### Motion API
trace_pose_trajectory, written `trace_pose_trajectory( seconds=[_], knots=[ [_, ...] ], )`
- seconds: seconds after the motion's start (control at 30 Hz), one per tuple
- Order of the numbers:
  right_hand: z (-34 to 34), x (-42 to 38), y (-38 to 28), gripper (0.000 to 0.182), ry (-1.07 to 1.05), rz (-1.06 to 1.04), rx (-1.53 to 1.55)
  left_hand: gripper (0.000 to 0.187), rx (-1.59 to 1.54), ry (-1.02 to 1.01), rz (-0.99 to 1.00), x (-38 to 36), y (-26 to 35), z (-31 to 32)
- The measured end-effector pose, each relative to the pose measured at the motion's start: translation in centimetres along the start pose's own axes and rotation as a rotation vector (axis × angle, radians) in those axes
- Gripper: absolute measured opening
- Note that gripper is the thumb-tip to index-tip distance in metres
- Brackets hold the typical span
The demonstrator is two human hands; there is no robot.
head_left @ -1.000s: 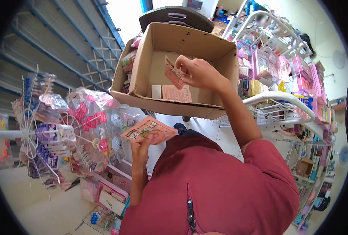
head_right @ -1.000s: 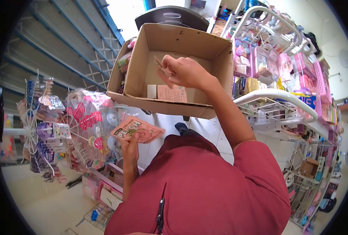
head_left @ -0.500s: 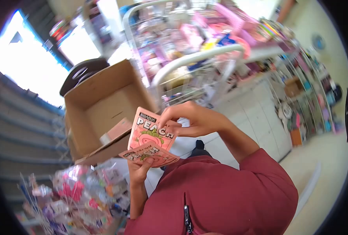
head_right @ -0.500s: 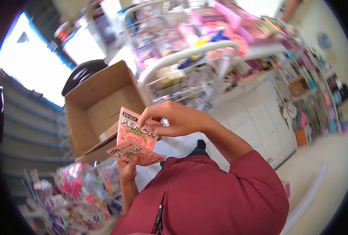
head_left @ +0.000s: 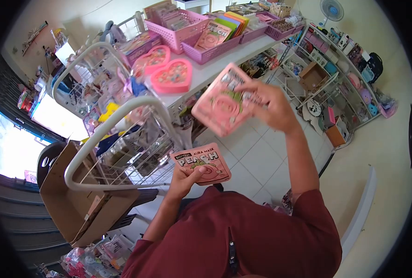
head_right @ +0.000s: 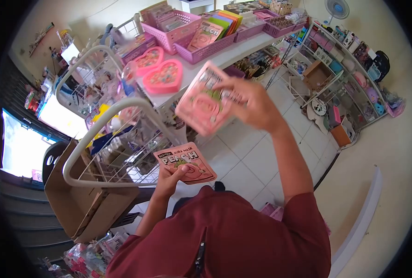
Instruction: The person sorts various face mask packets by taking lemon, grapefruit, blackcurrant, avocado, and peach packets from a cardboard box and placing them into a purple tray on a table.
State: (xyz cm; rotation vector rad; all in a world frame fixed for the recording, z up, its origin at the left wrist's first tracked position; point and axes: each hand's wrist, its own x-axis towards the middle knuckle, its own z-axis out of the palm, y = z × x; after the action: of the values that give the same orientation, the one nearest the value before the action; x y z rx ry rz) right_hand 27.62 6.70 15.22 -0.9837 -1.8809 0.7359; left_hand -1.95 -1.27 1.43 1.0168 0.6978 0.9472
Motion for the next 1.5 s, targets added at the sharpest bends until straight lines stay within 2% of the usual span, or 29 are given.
trace_pose_trajectory(
  seconds=[0.1, 0.17, 0.2, 0.27, 0.4, 0.5, 0.67, 0.73, 0.77, 0.87, 0.93, 1.0, 1.03, 1.07, 1.13, 1.2, 1.23, 1.3, 1.33, 1.4, 1.43, 1.47, 1.5],
  knots=[
    [-5.2, 5.3, 3.1, 0.034, 0.065, 0.065, -0.074, 0.029, -0.011, 0.012, -0.008, 3.0, -1.7, 1.0],
    [-7.2, 10.2, 5.4, 0.032, 0.157, -0.035, -0.339, 0.030, -0.004, 0.018, -0.045, 4.7, -2.2, 0.9],
    [-7.8, 13.0, 6.6, 0.032, 0.148, -0.040, -0.335, 0.032, 0.013, 0.009, -0.082, 5.4, -2.4, 0.7],
    [-8.7, 19.4, 9.6, 0.032, 0.256, -0.261, -0.403, 0.033, -0.034, 0.059, -0.068, 7.8, -1.9, 1.2],
    [-9.5, 25.5, 14.2, 0.032, 0.121, -0.286, -0.575, 0.033, -0.032, 0.029, -0.105, 11.6, -1.6, -0.1],
    [-9.7, 27.3, 14.7, 0.034, -0.032, -0.110, -0.568, 0.034, -0.036, -0.018, -0.108, 14.0, -1.1, -0.6],
    [-10.0, 28.6, 16.0, 0.035, -0.068, -0.058, -0.609, 0.031, -0.019, -0.046, -0.032, 17.6, 0.5, -0.6],
    [-9.8, 28.7, 16.8, 0.036, -0.050, 0.026, -0.604, 0.030, 0.032, -0.050, -0.065, 18.7, 0.6, -0.6],
    [-9.7, 28.7, 17.1, 0.034, -0.058, 0.001, -0.600, 0.030, 0.085, -0.058, -0.096, 19.2, 0.7, -0.7],
    [-8.5, 28.0, 17.3, 0.031, -0.067, 0.031, -0.649, 0.031, 0.068, -0.079, -0.051, 20.9, 0.9, 0.0],
    [-7.1, 26.8, 18.1, 0.032, -0.108, -0.053, -0.615, 0.031, 0.020, -0.069, -0.020, 22.3, 1.5, 1.1],
    [-6.0, 25.6, 18.6, 0.035, -0.195, -0.296, -0.938, 0.030, -0.026, -0.056, 0.005, 23.4, 1.9, 2.1],
    [-5.7, 25.1, 18.5, 0.026, -0.159, -0.306, -1.033, 0.030, 0.008, -0.042, -0.017, 23.8, 2.1, 2.4],
    [-6.2, 25.1, 17.7, 0.026, -0.164, -0.312, -1.025, 0.030, 0.043, -0.029, -0.038, 24.3, 2.3, 2.6],
    [-8.4, 25.5, 14.7, 0.026, 0.044, -0.516, -0.924, 0.030, 0.037, 0.006, -0.024, 25.4, 3.3, 3.5],
    [-10.9, 24.8, 12.1, 0.030, -0.218, -0.370, -0.458, 0.030, 0.025, 0.043, -0.013, 26.4, 4.0, 3.8],
    [-11.1, 24.3, 11.5, 0.030, -0.226, -0.374, -0.452, 0.031, 0.060, 0.009, -0.018, 26.9, 4.4, 3.7],
    [-11.2, 23.6, 11.1, 0.032, -0.874, -0.048, 0.080, 0.035, 0.071, -0.006, 0.043, 27.5, 4.3, 3.9],
    [-10.9, 23.7, 11.8, 0.032, -0.881, -0.049, 0.081, 0.035, 0.068, 0.000, 0.044, 27.7, 4.6, 4.0],
    [-9.8, 23.8, 13.5, 0.030, -1.057, -0.145, -0.029, 0.042, 0.232, -0.043, 0.045, 28.1, 5.3, 3.9],
    [-10.5, 24.6, 12.6, 0.025, -1.029, -0.059, 0.016, 0.042, 0.229, -0.036, 0.046, 28.0, 5.1, 4.0],
    [-11.3, 25.1, 12.4, 0.025, -1.037, -0.061, 0.017, 0.045, 0.134, 0.034, 0.095, 27.9, 4.6, 4.1],
    [-12.3, 25.4, 12.5, 0.025, -0.791, -0.026, 0.077, 0.048, 0.039, 0.104, 0.143, 27.8, 4.4, 4.2]
  ],
)
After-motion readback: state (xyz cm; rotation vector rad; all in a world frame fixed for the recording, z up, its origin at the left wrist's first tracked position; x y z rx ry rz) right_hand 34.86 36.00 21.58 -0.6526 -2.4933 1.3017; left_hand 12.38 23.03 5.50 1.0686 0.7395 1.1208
